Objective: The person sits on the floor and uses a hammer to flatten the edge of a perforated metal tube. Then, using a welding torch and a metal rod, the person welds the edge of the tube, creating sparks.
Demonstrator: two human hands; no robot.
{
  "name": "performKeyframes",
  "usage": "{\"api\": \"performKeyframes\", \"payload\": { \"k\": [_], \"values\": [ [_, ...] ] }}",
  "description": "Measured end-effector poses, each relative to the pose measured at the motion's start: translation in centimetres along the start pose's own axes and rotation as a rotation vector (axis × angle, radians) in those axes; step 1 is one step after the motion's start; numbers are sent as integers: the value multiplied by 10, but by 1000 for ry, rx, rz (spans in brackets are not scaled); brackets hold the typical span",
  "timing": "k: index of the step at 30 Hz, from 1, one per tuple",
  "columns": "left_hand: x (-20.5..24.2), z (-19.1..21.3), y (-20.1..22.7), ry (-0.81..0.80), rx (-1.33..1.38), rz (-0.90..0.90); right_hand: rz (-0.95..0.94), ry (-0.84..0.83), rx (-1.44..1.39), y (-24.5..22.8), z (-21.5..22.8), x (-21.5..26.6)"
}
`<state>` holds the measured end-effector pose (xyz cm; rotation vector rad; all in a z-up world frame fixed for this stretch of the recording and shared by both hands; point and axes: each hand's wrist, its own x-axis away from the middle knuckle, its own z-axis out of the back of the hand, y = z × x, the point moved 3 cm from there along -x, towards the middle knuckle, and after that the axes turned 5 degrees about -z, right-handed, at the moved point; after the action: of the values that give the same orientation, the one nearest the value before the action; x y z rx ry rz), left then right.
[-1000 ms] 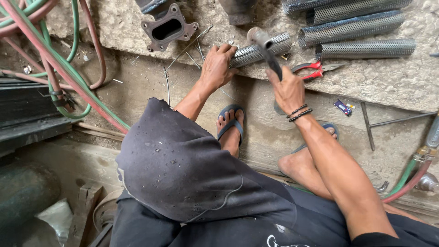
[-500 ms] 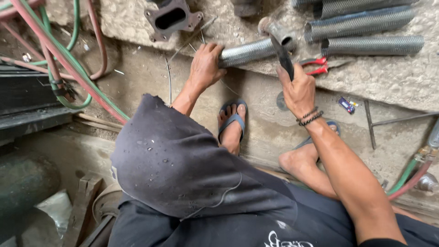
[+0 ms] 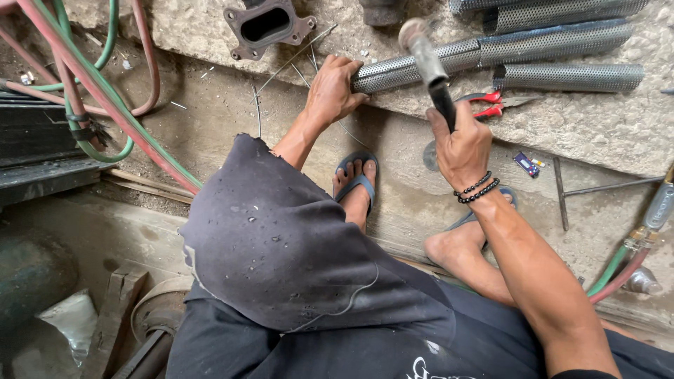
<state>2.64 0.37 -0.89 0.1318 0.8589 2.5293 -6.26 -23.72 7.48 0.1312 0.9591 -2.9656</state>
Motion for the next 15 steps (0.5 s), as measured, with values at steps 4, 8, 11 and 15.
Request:
{"api": "performKeyframes", "payload": {
  "k": [4,8,11,15],
  "values": [
    [-2,1,0,-13,3,13,155,177,5,13,-21,9],
    [-5,2,-2,-17,12,37,-169,-203,134,33,-30,-1],
    [1,-9,-1,-47,9,23,-106,-110,96,24,-8,5],
    [1,-3,-1,-84,-10,70,87,38,10,16,-18,7]
  ]
}}
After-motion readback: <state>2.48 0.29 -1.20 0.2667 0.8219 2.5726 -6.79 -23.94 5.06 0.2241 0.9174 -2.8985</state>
